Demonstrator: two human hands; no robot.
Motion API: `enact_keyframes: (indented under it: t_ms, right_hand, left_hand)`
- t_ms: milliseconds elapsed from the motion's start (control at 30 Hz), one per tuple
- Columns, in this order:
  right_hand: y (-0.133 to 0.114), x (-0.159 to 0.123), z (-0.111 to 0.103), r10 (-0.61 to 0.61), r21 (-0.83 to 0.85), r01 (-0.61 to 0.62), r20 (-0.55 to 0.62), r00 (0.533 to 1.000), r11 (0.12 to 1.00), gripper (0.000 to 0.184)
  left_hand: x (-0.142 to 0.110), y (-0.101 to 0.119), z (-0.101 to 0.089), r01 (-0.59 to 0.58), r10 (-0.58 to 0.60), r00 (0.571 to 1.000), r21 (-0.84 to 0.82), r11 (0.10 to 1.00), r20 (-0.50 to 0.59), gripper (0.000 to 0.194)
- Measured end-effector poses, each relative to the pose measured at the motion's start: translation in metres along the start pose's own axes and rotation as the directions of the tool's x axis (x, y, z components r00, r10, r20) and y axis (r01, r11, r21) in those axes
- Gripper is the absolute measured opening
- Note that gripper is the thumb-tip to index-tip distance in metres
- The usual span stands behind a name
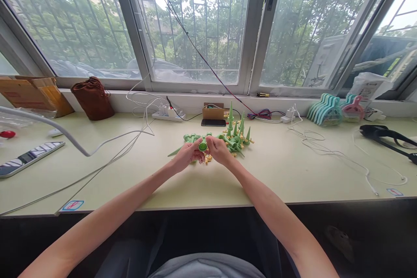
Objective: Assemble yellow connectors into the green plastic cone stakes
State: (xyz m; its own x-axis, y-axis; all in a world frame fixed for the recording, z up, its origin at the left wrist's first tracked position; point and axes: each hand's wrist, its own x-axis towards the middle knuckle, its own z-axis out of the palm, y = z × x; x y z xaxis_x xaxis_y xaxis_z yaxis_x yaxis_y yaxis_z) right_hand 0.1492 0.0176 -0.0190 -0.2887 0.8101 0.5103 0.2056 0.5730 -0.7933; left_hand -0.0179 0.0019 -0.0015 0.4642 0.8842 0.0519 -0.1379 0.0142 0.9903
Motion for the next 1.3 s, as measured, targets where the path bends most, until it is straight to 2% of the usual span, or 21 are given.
enact_keyframes:
  t_ms: [167,333,467,600,700,867,1067,1167,1300]
  right_hand:
    - [0.001,0.001,-0.001,0.000,-0.020,0.000,-0.002,1.000,1.000,0.055]
    - [0.001,0.001,-0.001,0.041,-0.074,-0.041,0.003,0.999,0.996,0.059]
    - [-0.002,0.001,-0.002,0.095,-0.110,-0.094,0.005,0.995,0.990,0.064]
    - [-0.004,0.000,-0.003,0.130,-0.084,-0.127,0.028,0.991,0.988,0.064]
    - [-0.002,0.000,-0.002,0.160,-0.016,-0.159,0.039,0.986,0.987,0.065]
    - [0.002,0.001,0.002,0.164,0.078,-0.165,0.017,0.986,0.983,0.065]
    - [0.003,0.003,0.004,0.175,0.097,-0.174,-0.006,0.985,0.980,0.062]
    - [0.004,0.004,0.004,0.157,0.115,-0.154,-0.015,0.987,0.981,0.058]
    - [0.003,0.003,0.003,0.138,0.107,-0.136,-0.011,0.990,0.985,0.053]
  left_hand:
    - [-0.001,0.001,-0.001,-0.043,0.043,0.999,0.042,0.998,-0.017,0.052]
    - [-0.004,0.000,0.000,-0.124,0.138,0.990,0.263,0.957,-0.034,0.044]
    - [-0.002,-0.009,-0.001,-0.234,0.284,0.957,0.437,0.869,-0.051,0.039]
    - [0.001,-0.014,-0.002,-0.350,0.464,0.886,0.611,0.710,-0.032,0.035]
    - [-0.001,-0.012,0.000,-0.358,0.502,0.865,0.682,0.638,-0.015,0.028]
    - [-0.006,-0.004,0.006,-0.301,0.449,0.891,0.648,0.700,-0.071,0.026]
    - [-0.005,0.000,0.007,-0.266,0.402,0.906,0.560,0.785,-0.133,0.032]
    - [-0.005,0.000,0.006,-0.281,0.414,0.901,0.551,0.786,-0.131,0.032]
    - [-0.005,-0.001,0.006,-0.312,0.460,0.882,0.601,0.736,-0.105,0.028]
